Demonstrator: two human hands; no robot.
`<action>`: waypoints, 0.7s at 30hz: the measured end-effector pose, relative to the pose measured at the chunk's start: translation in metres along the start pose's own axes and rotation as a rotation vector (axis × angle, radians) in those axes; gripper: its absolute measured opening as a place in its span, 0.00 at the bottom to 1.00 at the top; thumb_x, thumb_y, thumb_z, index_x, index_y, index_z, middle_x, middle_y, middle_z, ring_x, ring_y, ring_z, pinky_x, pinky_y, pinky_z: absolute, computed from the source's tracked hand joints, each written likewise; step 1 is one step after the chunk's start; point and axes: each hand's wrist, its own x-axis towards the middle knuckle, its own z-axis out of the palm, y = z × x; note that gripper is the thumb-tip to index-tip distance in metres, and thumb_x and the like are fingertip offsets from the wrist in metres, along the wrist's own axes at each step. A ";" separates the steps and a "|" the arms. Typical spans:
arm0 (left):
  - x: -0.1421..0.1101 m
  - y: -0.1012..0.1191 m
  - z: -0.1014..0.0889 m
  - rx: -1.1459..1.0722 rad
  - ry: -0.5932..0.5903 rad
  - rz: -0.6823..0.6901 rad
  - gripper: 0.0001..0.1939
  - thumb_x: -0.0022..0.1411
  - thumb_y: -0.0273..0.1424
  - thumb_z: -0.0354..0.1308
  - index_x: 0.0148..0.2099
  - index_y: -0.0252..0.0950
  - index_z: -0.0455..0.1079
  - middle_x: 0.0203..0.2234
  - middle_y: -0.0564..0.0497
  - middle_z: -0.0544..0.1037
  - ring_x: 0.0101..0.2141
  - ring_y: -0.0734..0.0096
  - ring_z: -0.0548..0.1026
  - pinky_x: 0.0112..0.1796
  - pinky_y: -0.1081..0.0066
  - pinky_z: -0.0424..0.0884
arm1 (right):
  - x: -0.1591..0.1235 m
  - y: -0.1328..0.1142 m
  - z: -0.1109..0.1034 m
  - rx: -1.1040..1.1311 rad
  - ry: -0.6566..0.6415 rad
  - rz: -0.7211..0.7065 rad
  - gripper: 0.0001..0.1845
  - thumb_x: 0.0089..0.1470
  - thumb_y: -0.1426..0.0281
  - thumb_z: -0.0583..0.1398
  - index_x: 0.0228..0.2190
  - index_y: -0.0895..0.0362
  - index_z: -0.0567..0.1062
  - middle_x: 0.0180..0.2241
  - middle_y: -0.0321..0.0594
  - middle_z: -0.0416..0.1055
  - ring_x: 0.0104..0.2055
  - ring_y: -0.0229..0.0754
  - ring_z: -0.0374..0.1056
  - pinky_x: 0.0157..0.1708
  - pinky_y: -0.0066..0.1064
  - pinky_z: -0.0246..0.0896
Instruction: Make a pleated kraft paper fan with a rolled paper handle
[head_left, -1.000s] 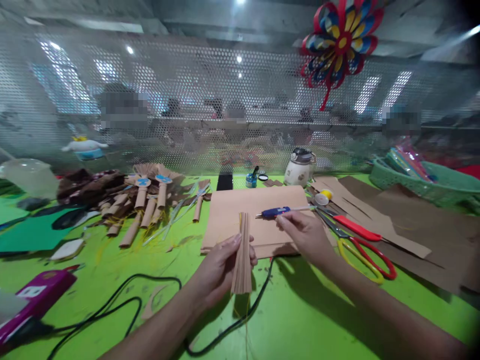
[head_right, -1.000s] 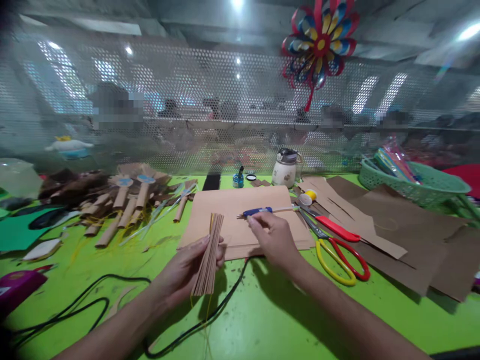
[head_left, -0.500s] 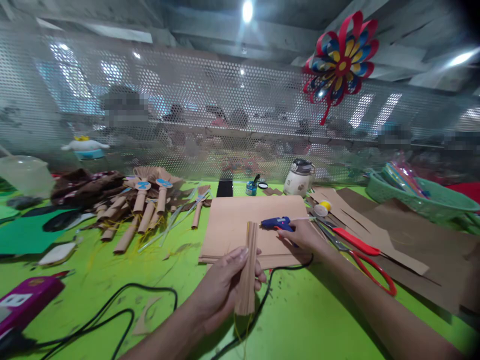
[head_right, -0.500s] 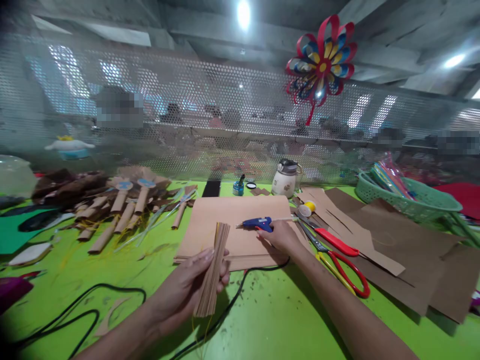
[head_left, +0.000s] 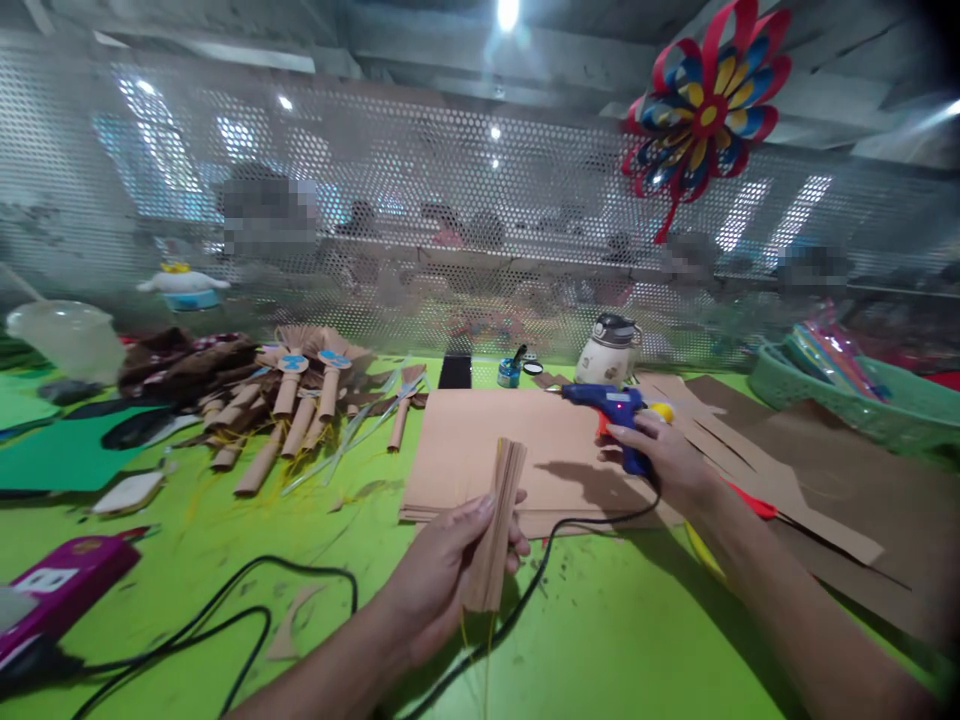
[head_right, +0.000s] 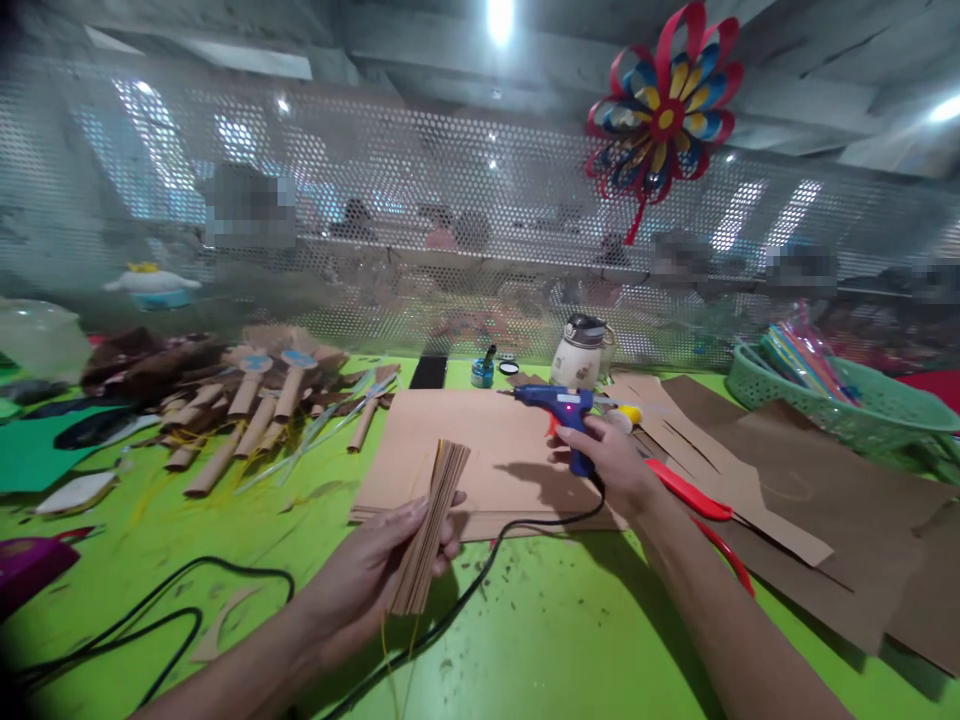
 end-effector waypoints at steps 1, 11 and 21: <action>0.000 0.000 0.000 -0.004 -0.002 0.006 0.17 0.66 0.32 0.53 0.51 0.25 0.71 0.30 0.44 0.72 0.32 0.70 0.73 0.30 0.75 0.70 | -0.007 -0.009 0.001 0.043 -0.013 -0.031 0.20 0.47 0.59 0.66 0.39 0.58 0.74 0.40 0.47 0.75 0.38 0.45 0.73 0.35 0.35 0.71; 0.000 0.000 0.000 -0.017 0.042 -0.007 0.13 0.64 0.29 0.54 0.48 0.27 0.71 0.29 0.45 0.72 0.28 0.74 0.72 0.24 0.79 0.65 | -0.057 -0.051 0.005 -0.145 -0.320 -0.177 0.11 0.57 0.62 0.61 0.37 0.56 0.76 0.33 0.45 0.76 0.33 0.44 0.72 0.35 0.34 0.67; 0.001 0.000 0.002 0.065 0.041 -0.015 0.12 0.65 0.31 0.53 0.45 0.26 0.71 0.26 0.47 0.71 0.20 0.83 0.65 0.18 0.83 0.58 | -0.076 -0.062 0.003 -0.487 -0.259 -0.255 0.16 0.60 0.57 0.56 0.39 0.53 0.76 0.36 0.41 0.75 0.40 0.43 0.71 0.37 0.29 0.68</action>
